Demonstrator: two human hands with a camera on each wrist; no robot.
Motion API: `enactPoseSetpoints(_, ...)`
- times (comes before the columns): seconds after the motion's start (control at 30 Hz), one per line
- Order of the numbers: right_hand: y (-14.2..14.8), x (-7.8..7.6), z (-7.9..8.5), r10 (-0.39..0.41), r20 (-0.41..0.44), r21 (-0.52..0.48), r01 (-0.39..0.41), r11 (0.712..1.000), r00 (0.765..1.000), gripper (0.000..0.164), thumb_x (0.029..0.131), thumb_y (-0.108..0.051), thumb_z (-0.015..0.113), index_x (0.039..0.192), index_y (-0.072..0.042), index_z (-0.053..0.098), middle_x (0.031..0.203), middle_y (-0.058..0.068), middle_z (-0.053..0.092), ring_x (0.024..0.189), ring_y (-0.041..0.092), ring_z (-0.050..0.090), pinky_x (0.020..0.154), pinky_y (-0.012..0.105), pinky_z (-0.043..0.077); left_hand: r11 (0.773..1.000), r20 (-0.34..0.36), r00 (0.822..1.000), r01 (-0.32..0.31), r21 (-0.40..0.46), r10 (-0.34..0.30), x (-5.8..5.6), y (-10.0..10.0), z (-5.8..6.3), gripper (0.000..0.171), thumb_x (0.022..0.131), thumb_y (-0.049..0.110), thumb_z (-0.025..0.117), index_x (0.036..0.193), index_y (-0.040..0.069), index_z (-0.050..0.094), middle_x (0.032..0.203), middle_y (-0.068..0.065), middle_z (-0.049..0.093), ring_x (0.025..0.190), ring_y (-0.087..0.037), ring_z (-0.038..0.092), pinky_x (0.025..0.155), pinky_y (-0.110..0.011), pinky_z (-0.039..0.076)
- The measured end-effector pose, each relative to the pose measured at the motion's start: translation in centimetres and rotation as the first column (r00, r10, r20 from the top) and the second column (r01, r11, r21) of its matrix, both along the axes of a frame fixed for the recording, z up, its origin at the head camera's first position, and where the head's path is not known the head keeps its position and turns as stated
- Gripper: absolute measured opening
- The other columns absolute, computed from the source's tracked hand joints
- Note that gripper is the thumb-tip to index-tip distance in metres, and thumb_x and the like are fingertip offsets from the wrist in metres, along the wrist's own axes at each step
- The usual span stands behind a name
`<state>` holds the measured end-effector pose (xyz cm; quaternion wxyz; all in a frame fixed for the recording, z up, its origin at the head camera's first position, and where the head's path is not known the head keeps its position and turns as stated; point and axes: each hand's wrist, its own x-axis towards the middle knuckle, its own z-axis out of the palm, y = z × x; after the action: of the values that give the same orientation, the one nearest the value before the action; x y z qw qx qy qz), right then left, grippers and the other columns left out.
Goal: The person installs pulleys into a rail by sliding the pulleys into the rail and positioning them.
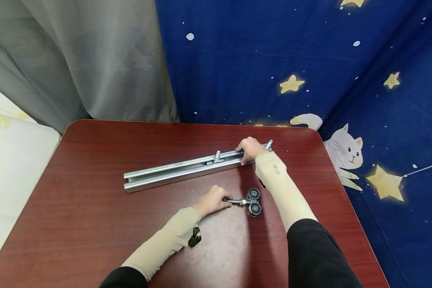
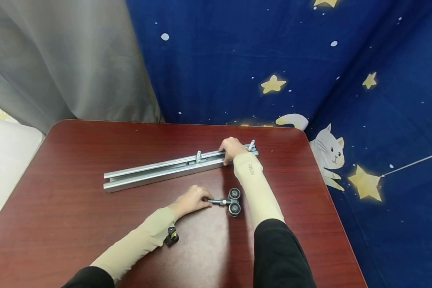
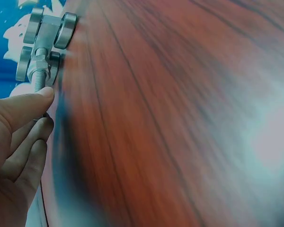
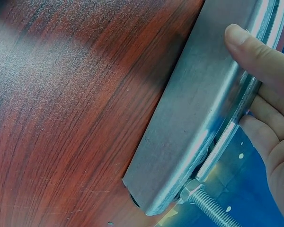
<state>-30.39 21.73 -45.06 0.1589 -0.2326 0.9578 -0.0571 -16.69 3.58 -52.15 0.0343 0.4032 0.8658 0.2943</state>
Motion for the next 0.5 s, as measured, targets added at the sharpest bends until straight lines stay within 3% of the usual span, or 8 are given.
enactPoseSetpoints(0.17,0.2,0.0,0.1,-0.005,-0.001,0.005,0.005,1.000,1.000,0.059,0.056,-0.018,0.085,0.111,-0.008,0.066,0.114,0.005,0.063,0.112,0.028,0.052,0.097,0.038,0.039,0.999,0.055,0.998,-0.041,0.030,0.039,0.3,-2.3,0.2,0.011,0.073,0.016,0.074,0.082,0.010,0.073,0.078,0.002,0.069,0.068,-0.005,0.060,0.062,-0.017,0.046)
enactPoseSetpoints(0.5,0.0,0.0,-0.1,-0.013,0.012,0.012,0.013,1.000,1.000,0.059,0.057,-0.018,0.085,0.112,-0.008,0.065,0.115,0.005,0.062,0.113,0.028,0.051,0.097,0.038,0.039,0.991,0.036,0.993,-0.114,0.064,0.112,1.2,-6.5,-0.3,0.013,0.072,0.015,0.074,0.084,0.009,0.073,0.077,0.000,0.068,0.068,-0.007,0.061,0.061,-0.019,0.047)
